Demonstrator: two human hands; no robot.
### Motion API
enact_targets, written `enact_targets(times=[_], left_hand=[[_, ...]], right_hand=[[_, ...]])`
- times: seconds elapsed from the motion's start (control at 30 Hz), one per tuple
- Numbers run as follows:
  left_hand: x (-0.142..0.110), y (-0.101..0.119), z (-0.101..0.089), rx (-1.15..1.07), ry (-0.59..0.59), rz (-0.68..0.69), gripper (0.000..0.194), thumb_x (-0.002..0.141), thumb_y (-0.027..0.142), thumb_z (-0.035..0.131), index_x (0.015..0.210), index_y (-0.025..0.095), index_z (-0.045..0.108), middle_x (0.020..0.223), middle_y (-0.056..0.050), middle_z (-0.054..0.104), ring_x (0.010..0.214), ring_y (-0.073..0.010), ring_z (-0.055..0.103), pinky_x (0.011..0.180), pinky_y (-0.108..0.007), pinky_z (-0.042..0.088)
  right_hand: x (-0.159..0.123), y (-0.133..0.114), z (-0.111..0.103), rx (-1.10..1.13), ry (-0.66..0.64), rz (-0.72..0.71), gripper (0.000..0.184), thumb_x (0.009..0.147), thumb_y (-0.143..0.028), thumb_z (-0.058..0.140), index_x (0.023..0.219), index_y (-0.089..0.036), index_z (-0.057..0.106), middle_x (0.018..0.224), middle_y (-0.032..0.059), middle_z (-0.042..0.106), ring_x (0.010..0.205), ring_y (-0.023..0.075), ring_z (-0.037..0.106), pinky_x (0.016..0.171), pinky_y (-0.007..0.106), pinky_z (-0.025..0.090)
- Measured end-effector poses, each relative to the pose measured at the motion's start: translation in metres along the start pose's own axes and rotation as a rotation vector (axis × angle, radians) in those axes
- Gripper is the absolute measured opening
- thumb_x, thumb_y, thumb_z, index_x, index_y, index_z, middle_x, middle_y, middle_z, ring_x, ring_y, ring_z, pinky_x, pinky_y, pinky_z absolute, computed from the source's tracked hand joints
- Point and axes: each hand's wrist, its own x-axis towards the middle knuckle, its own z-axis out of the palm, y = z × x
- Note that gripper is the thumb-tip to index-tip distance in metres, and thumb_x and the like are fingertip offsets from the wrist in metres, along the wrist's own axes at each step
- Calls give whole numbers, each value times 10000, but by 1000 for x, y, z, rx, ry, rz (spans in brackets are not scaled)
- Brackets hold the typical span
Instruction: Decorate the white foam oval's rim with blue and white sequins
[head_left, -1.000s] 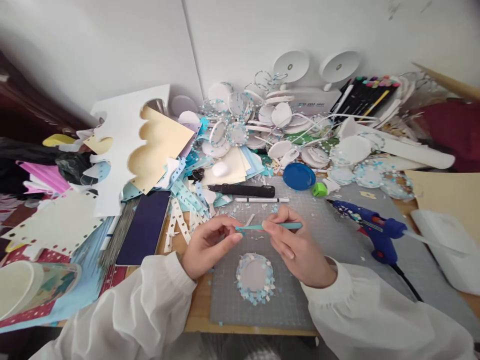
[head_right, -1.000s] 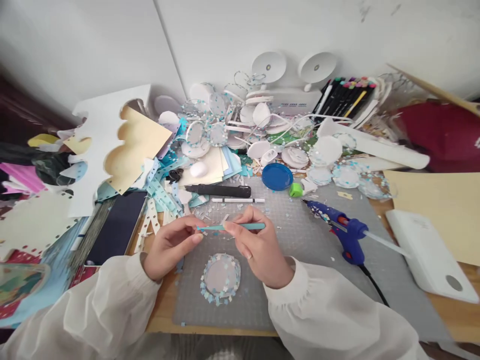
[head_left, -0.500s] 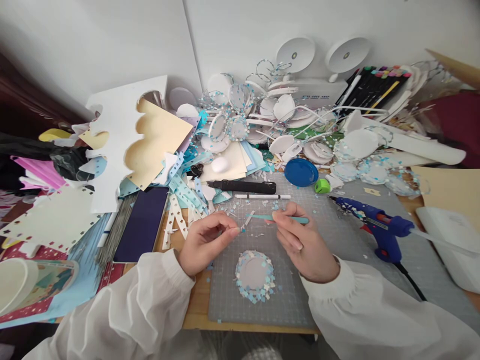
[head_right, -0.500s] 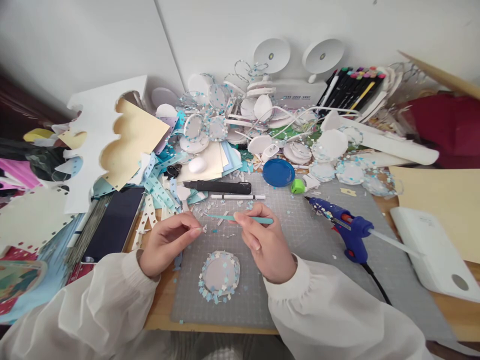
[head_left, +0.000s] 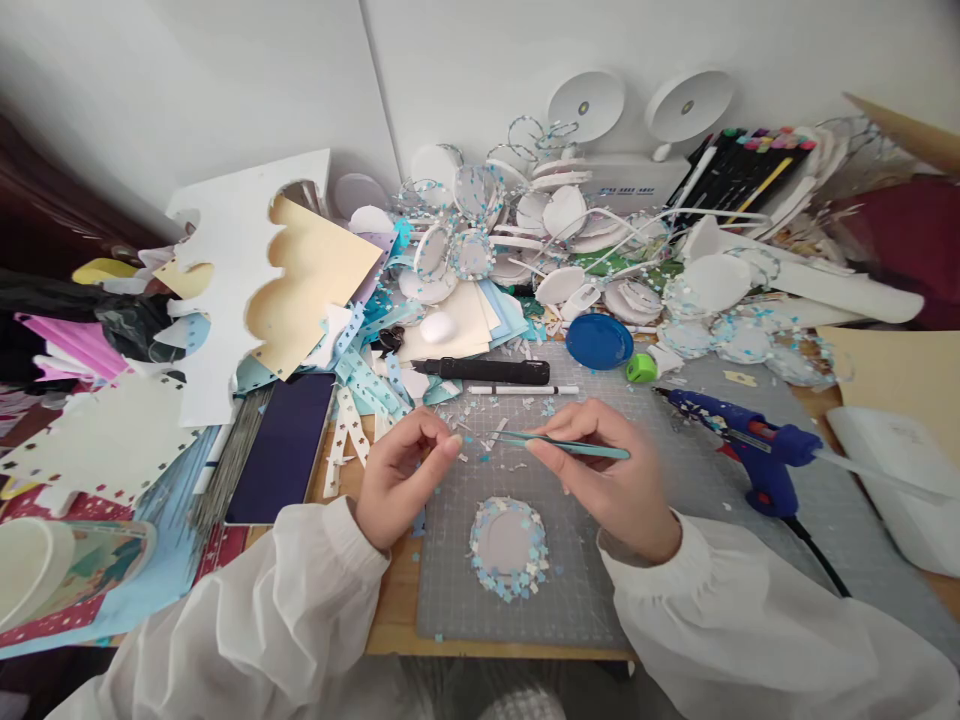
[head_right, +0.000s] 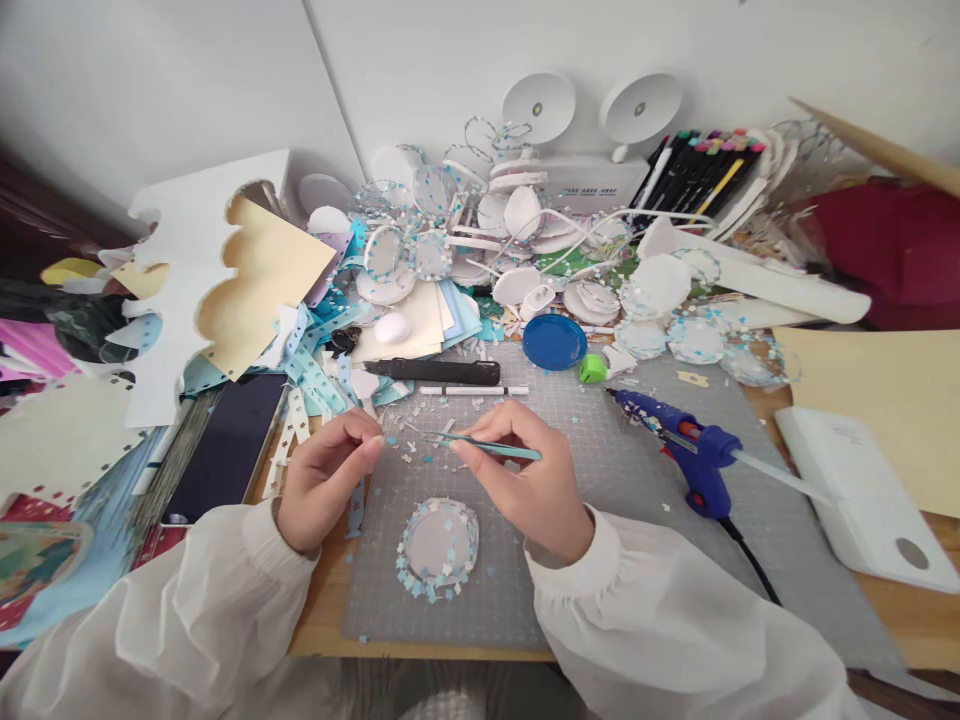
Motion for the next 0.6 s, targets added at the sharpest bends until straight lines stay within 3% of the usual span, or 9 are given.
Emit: enact_targets(times=[0.1,0.2,0.37,0.47,0.6], left_hand=[[1,0,0,17,63,34,246,850,247,595,658,188,453,685,10,450,671,-124,442,629,-265,371],[2,0,0,17,141,62,284,790,173,646,658,194,394,727,11,444,697,-125,448,660,-267,378],[-1,-5,-3,-25,166,47,76,835,168,542,768,200,529,794,-18,517,783,-156,499,702,-281,408],[-4,-6,-6,-22,148,15,198,879,196,430,815,208,617,779,-21,575,775,-178,530,740,-316,418],[-1,-3,-10,75,97,130,318,917,236,354,908,215,671,687,-23,610,871,-220,549,883,-381,403]], right_hand=[[1,2,0,-69,-2,-104,166,769,-178,689,699,-209,542,740,35,647,700,173,648,552,284,517],[1,5,0,-73,39,-144,180,764,-145,686,704,-211,529,736,29,641,735,189,664,559,286,521],[3,3,-2,-43,175,-92,163,760,-186,705,742,-219,546,801,38,651,640,158,622,456,264,467],[6,1,-3,12,226,-30,167,769,-223,702,726,-215,541,809,29,661,489,102,544,389,250,412],[9,1,-4,85,277,16,167,763,-243,712,728,-208,552,804,6,649,429,65,494,371,232,398]])
